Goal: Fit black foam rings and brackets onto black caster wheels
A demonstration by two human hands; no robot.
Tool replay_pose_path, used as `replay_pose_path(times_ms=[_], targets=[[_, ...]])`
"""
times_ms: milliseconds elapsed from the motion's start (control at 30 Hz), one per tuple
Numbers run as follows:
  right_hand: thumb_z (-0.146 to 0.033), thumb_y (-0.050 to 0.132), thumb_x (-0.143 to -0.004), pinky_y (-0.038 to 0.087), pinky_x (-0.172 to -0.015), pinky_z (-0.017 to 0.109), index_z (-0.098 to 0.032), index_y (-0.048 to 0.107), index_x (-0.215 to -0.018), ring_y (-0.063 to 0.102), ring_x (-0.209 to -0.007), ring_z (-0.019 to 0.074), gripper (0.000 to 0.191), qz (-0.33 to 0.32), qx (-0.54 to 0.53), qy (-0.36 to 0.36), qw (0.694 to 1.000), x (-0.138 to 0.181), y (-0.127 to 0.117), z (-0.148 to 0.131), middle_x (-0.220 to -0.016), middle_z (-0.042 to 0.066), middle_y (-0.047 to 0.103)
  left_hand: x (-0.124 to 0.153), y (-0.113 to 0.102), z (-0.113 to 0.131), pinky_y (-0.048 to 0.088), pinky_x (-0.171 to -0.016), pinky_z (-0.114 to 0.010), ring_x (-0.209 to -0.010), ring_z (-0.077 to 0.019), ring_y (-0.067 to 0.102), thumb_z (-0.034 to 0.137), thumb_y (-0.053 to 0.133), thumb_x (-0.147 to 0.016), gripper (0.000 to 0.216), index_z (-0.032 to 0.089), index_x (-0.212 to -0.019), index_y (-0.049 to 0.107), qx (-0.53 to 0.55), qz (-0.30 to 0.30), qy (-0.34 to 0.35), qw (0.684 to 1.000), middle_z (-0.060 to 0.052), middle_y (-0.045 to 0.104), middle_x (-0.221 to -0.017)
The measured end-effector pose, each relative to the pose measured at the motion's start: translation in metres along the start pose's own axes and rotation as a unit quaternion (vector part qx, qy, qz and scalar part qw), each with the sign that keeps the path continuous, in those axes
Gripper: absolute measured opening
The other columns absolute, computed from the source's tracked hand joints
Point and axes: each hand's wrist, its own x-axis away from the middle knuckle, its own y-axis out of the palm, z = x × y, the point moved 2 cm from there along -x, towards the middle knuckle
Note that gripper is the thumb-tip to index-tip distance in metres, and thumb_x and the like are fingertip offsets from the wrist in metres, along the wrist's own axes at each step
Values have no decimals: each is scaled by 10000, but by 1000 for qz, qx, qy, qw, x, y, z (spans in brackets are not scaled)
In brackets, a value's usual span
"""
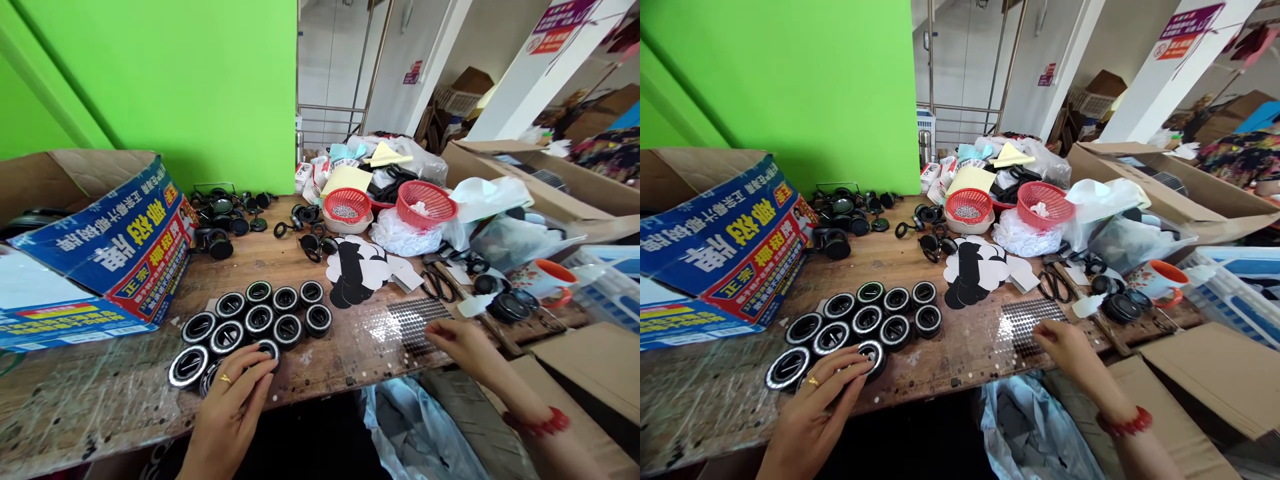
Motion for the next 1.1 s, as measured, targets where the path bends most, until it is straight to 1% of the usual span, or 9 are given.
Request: replay_pose_path(times_ms=[200, 367, 467, 600, 700, 800, 900, 1000, 1100], targets=[[-417, 571, -814, 497, -772, 362, -176, 660, -845, 663, -825, 259, 258, 91, 18, -32, 995, -96, 47, -74, -888, 111, 724, -3, 1, 14, 600, -877, -293, -977, -186, 706, 156, 569, -925, 212, 245, -1051, 714, 14, 7, 8, 1000, -53, 734, -992], [-437, 785, -661, 488, -850, 454, -132, 591, -974, 646, -1012, 372, 478, 128, 35, 8, 991, -153, 78, -95, -979, 215, 691, 4, -6, 10, 606, -856, -284, -963, -194, 716, 136, 567, -919, 225, 243, -1043, 721, 9, 12, -6, 1000, -59, 747, -963], [-375, 798, -613, 509, -739, 421, -161, 583, -912, 682, -879, 352, 425, 129, 14, 34, 991, -164, 79, -96, -838, 158, 696, 9, -10, 4, 606, -834, -281, -942, -196, 715, 140, 562, -922, 220, 235, -1030, 728, 23, 18, -22, 999, -69, 747, -944], [-389, 684, -687, 489, -615, 364, -228, 561, -725, 671, -702, 279, 206, 136, -48, 38, 989, -161, 63, -93, -635, 64, 642, 9, -14, 1, 593, -831, -275, -932, -188, 709, 146, 568, -917, 211, 239, -1009, 735, 74, 22, -68, 995, -63, 749, -928], [-502, 557, -767, 463, -520, 334, -229, 567, -734, 617, -578, 225, 275, 131, -108, 22, 985, -140, 53, -100, -584, 36, 601, 4, -13, -1, 582, -822, -277, -915, -184, 712, 204, 568, -931, 189, 239, -989, 745, 151, 9, -156, 976, -63, 757, -943], [-646, 611, -724, 399, -414, 282, -209, 583, -825, 505, -435, 153, 450, 72, -276, -5, 958, -102, 60, -130, -529, -19, 539, -6, -2, -3, 569, -867, -325, -937, -204, 711, 307, 612, -911, 191, 227, -1022, 745, 252, -3, -284, 925, -80, 759, -989], [-611, 790, -636, 400, -388, 236, -211, 576, -868, 494, -445, 121, 509, -17, -436, -22, 899, -58, 81, -176, -568, -44, 541, -19, 15, -6, 538, -940, -369, -1010, -231, 696, 385, 768, -779, 437, 193, -1165, 698, 389, 14, -390, 835, -114, 743, -1077], [-600, 789, -666, 396, -356, 213, -229, 549, -891, 499, -452, 106, 496, -45, -491, -36, 869, -27, 103, -210, -661, -39, 566, -29, 29, -6, 506, -959, -362, -992, -227, 694, 398, 876, -652, 598, 150, -1166, 699, 525, -4, -427, 736, -123, 748, -1048], [-548, 716, -779, 437, -388, 238, -234, 591, -933, 538, -500, 127, 371, -50, -455, -87, 885, -13, 118, -222, -735, -3, 603, -32, 34, -5, 503, -868, -315, -876, -198, 695, 386, 895, -619, 526, 128, -1052, 748, 582, -18, -449, 678, -94, 761, -935]])
